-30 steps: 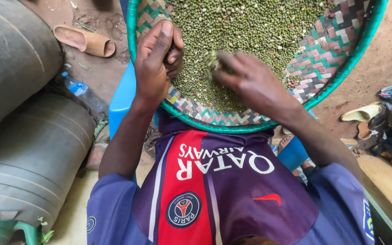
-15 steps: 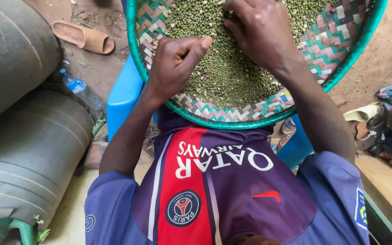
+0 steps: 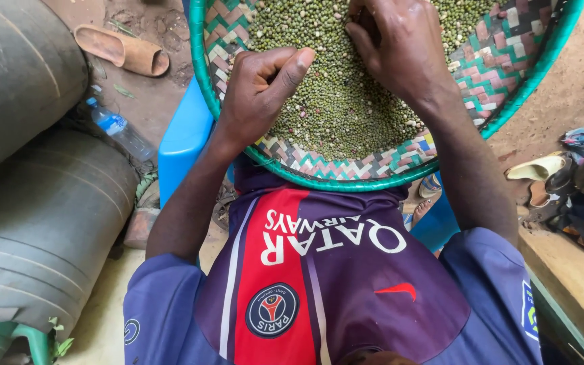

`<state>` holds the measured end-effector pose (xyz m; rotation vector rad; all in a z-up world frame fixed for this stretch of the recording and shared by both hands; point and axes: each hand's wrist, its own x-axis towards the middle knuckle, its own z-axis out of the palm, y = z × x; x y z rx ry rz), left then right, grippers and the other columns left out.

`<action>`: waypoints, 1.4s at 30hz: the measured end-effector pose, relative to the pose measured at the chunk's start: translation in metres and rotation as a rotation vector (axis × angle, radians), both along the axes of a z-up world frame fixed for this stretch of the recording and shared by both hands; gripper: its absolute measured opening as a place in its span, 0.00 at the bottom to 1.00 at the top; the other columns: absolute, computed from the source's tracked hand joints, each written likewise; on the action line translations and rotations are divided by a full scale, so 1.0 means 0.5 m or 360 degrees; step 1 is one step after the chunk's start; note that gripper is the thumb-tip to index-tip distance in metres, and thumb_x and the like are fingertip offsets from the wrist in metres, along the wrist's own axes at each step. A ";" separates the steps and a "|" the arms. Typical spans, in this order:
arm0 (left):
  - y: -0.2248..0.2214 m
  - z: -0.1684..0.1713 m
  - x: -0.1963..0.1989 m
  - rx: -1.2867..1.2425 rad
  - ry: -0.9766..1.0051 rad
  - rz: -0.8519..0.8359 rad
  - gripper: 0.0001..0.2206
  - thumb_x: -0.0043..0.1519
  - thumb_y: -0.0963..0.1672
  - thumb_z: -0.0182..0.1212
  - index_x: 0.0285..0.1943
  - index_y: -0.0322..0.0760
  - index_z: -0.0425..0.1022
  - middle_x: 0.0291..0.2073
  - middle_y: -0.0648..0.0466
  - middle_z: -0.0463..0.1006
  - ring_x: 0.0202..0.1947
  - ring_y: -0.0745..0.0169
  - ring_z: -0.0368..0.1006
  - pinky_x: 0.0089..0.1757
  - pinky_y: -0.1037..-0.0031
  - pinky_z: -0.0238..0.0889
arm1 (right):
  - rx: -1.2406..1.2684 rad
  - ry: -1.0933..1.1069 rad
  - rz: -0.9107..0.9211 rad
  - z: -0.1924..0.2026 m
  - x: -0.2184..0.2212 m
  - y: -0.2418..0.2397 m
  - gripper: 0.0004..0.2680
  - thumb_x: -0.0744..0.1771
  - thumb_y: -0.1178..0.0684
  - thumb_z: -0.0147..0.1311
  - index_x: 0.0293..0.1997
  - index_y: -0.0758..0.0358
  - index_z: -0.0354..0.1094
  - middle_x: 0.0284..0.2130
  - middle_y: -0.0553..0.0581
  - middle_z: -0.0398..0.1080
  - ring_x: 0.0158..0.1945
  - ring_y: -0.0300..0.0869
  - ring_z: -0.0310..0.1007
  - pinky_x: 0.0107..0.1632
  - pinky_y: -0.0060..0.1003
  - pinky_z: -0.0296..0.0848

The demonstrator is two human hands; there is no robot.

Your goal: Sorting through a tray of green seeds to remove debris and bad seeds by hand.

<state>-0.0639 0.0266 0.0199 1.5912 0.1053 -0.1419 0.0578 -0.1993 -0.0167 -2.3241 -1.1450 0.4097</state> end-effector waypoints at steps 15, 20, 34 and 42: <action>0.005 0.001 0.003 -0.0100 0.0042 0.0039 0.19 0.78 0.48 0.46 0.32 0.38 0.65 0.27 0.57 0.65 0.30 0.67 0.60 0.37 0.69 0.56 | 0.0072 0.0168 -0.0115 -0.014 0.008 -0.030 0.08 0.75 0.61 0.73 0.49 0.69 0.74 0.39 0.60 0.76 0.38 0.46 0.73 0.39 0.41 0.71; 0.003 -0.005 0.006 -0.0583 0.0316 0.0121 0.18 0.75 0.53 0.44 0.38 0.41 0.69 0.22 0.62 0.57 0.23 0.77 0.51 0.27 0.80 0.44 | 0.0438 0.0497 -0.0179 0.020 0.009 -0.021 0.10 0.81 0.59 0.54 0.46 0.75 0.70 0.36 0.64 0.79 0.33 0.45 0.77 0.35 0.37 0.71; 0.021 0.000 0.013 -0.1254 0.0738 0.0158 0.15 0.71 0.53 0.50 0.39 0.42 0.67 0.22 0.60 0.60 0.15 0.79 0.44 0.18 0.85 0.37 | 0.0482 0.0451 0.0114 0.159 -0.065 0.068 0.03 0.76 0.63 0.59 0.52 0.74 0.70 0.42 0.65 0.75 0.33 0.47 0.70 0.38 0.41 0.70; 0.029 -0.001 0.006 -0.1204 0.0564 0.0304 0.16 0.71 0.54 0.51 0.37 0.44 0.64 0.21 0.62 0.52 0.17 0.77 0.42 0.19 0.81 0.38 | -0.0045 0.0293 0.0527 0.058 -0.147 0.049 0.04 0.74 0.55 0.59 0.50 0.62 0.69 0.35 0.56 0.69 0.32 0.50 0.73 0.29 0.47 0.69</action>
